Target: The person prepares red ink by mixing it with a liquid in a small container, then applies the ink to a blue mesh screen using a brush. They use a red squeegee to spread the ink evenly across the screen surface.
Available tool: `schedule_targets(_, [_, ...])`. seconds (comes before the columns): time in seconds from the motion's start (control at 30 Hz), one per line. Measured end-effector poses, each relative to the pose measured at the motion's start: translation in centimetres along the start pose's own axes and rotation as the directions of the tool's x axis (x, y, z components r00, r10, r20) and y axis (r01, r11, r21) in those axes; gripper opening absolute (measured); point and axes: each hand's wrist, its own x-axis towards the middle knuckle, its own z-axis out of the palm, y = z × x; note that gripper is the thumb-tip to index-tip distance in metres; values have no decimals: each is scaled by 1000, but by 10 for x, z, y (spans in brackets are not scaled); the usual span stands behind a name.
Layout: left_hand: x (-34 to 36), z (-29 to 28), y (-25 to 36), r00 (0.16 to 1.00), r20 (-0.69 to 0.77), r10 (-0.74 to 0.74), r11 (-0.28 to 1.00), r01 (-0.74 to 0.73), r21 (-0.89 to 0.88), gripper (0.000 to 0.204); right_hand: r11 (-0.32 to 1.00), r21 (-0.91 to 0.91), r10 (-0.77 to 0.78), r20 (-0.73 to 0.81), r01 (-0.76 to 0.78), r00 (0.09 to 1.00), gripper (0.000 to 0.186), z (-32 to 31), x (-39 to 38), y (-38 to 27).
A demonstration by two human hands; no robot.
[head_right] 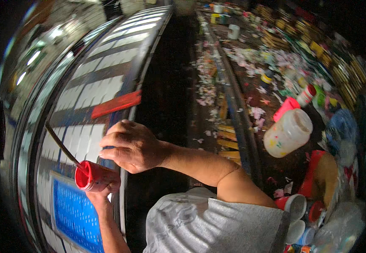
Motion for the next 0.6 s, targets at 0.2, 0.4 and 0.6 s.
schedule_targets(0.2, [70, 163, 1, 964, 153, 219, 959, -184, -216, 77, 936, -263, 214, -106, -235, 971, 37, -111, -80, 69])
schedule_targets(0.4, [126, 324, 35, 835, 413, 364, 906, -215, -364, 73, 815, -422, 357, -174, -397, 918, 36, -194, -129, 75])
schedule_targets(0.6, [131, 512, 64, 547, 709, 445, 881, -127, -455, 66, 638, -555, 419, -332, -534, 845, 35, -235, -163, 45])
